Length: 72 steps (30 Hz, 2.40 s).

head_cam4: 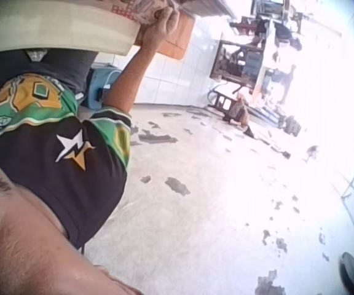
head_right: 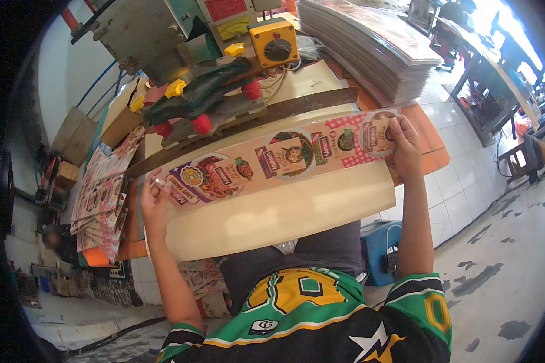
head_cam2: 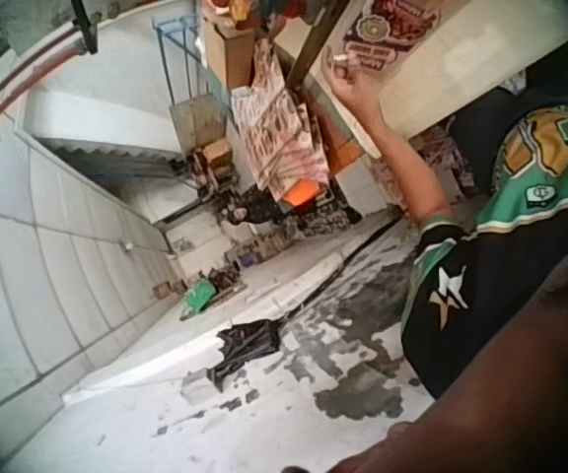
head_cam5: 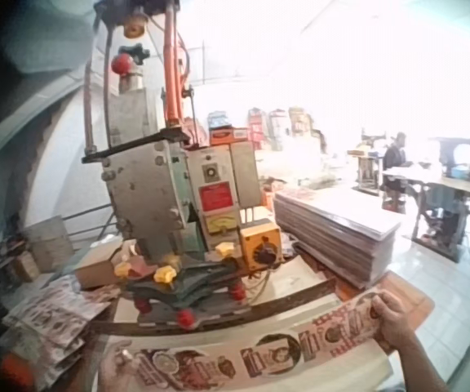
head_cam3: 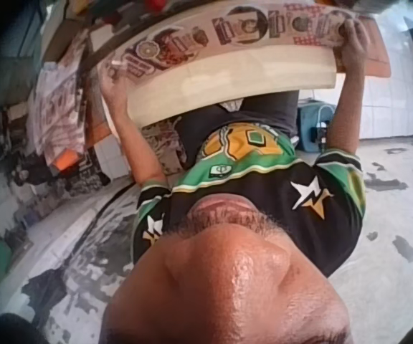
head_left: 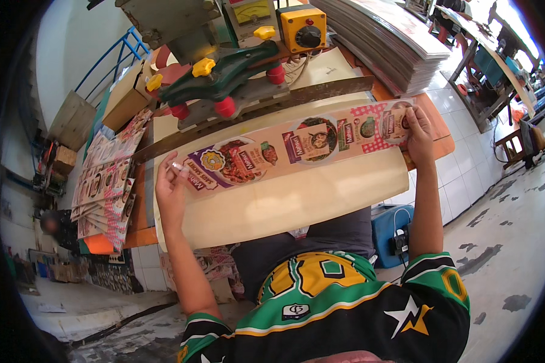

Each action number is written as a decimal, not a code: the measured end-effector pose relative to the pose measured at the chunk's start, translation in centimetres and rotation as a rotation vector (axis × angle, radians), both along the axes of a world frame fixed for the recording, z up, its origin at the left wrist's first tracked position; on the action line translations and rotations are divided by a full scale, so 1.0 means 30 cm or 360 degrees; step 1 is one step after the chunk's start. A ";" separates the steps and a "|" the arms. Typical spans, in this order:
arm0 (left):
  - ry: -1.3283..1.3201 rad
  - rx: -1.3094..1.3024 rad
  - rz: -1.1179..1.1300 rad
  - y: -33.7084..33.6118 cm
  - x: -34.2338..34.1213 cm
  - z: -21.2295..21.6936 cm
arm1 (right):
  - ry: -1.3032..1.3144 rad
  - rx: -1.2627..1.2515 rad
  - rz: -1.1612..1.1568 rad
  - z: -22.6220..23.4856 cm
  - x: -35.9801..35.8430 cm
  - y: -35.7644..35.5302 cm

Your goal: The person seals printed plastic sheets using a heat-sealing machine. The person picks up a strip of printed sheets, aligns the edge with the heat-sealing bar, presses the bar down by hand, and then folds the sealed end before placing the item aside.

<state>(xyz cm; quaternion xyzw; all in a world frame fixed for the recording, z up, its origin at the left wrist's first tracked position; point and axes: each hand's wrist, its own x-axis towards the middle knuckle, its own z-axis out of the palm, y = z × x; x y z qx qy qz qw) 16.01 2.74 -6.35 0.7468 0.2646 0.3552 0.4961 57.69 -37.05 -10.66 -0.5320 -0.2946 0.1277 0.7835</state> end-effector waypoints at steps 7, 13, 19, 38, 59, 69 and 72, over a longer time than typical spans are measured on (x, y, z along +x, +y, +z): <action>-0.0176 -0.0022 -0.0014 0.053 -0.093 -0.051 | -0.0018 -0.0035 0.0023 -0.012 -0.009 0.005; -0.0006 0.0158 -0.0081 0.018 -0.143 0.026 | -0.0057 -0.0113 -0.0027 -0.013 -0.008 0.017; 0.0299 0.0529 0.0024 -0.006 -0.147 0.101 | -0.0031 -0.0092 -0.0025 -0.008 -0.019 0.018; -0.0050 0.1070 0.0685 -0.118 -0.039 0.058 | -0.0011 0.0017 0.0119 -0.042 0.005 -0.007; -0.1121 -0.0139 0.0949 -0.114 -0.049 0.021 | -0.0114 -0.0083 0.0222 -0.040 -0.033 -0.013; -0.1581 -0.0867 0.0881 0.044 -0.161 -0.095 | -0.0055 -0.0113 0.0274 -0.011 -0.050 -0.004; -0.1801 -0.1150 0.0884 0.057 -0.166 -0.088 | -0.0105 -0.0135 0.0264 -0.011 -0.045 -0.013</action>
